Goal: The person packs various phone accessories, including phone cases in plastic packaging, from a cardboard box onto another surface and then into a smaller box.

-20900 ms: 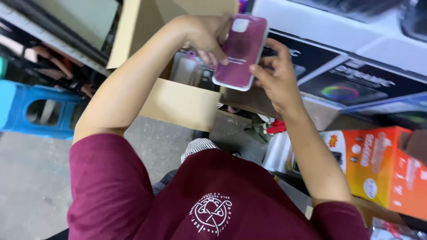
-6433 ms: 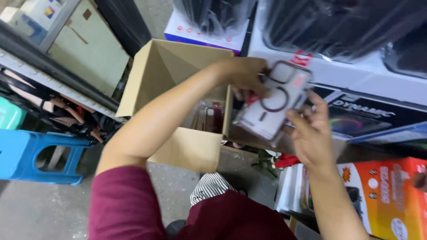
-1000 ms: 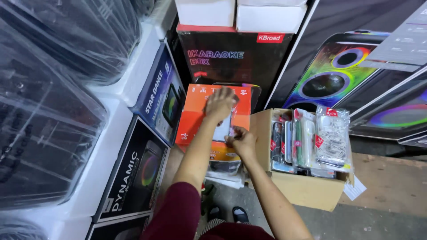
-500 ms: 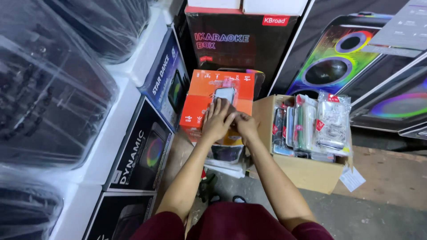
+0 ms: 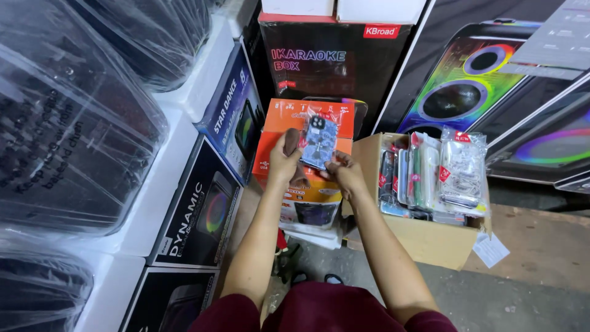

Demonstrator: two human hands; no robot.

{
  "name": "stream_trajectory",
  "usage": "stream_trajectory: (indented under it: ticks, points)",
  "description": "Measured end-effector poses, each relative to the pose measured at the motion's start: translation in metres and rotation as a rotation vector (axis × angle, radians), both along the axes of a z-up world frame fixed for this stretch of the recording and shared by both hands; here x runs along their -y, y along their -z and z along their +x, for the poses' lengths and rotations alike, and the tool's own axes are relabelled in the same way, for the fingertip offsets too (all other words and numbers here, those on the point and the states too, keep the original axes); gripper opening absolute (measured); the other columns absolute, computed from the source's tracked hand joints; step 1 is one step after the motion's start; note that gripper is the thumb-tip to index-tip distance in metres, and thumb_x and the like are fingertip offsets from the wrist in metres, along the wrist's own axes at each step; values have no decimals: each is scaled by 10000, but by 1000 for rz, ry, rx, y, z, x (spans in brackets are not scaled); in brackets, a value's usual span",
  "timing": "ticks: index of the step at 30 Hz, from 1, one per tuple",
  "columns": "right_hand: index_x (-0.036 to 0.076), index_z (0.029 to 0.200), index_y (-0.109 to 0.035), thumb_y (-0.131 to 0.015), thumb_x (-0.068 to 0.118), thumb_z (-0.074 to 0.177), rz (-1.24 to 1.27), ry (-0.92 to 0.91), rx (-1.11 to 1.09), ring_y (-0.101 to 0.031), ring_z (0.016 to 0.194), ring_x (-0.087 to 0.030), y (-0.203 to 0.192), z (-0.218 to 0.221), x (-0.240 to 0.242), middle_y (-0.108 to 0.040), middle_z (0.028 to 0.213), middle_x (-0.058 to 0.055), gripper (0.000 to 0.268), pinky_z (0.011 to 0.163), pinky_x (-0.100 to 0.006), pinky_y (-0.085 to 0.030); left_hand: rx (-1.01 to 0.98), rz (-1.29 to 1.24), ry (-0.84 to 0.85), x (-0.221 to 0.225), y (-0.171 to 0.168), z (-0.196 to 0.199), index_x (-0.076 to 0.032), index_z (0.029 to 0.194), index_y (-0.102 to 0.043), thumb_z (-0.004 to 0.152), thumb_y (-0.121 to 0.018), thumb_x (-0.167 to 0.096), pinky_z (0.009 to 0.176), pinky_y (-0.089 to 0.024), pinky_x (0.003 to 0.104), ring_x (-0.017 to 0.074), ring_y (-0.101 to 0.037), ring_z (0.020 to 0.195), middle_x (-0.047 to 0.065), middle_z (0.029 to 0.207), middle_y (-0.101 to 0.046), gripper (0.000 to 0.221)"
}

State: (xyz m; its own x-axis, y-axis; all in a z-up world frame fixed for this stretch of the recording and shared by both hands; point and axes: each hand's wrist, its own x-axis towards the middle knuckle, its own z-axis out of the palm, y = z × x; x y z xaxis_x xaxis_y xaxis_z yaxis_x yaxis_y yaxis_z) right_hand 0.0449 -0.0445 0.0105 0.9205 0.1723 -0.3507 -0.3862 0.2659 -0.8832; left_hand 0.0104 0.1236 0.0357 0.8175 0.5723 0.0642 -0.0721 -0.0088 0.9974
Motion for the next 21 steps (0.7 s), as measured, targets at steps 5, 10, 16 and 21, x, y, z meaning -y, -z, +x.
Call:
stream_trajectory:
  ticks: [5, 10, 16, 21]
  points:
    - [-4, 1230, -685, -825, -14, 754, -247, 31, 125, -742, 730, -318, 33, 19, -8, -720, 882, -246, 496, 606, -415, -637, -266, 703, 253, 5, -22, 11, -116, 1586, -366, 866, -696, -539, 1109, -339, 693, 565, -394, 1399, 347, 1590, -283, 898]
    - [152, 1079, -802, -742, 178, 812, -599, -26, 153, -757, 880, -285, 41, 18, -12, -770, 915, -153, 274, 711, -395, -606, -489, 1167, 643, 26, 6, 83, -310, 1593, -375, 1066, -379, -463, 1238, -26, 598, 430, -20, 1576, 63, 1731, -140, 549]
    - [-87, 1115, -690, -706, -62, 837, -202, 48, 45, -726, 695, -330, 32, 14, -9, -691, 817, -267, 280, 618, -448, -631, -552, 1154, 433, -10, 32, 113, -342, 1634, -260, 1103, -221, -551, 1263, -41, 575, 401, -71, 1578, 83, 1724, -141, 572]
    - [-12, 1039, -765, -786, -35, 772, -284, 11, 110, -691, 635, -259, 34, 17, -7, -697, 730, -223, 268, 573, -391, -620, -482, 1119, 656, 19, -20, 30, -253, 1624, -288, 1099, -186, -500, 1256, -54, 580, 398, -6, 1580, 101, 1732, -82, 590]
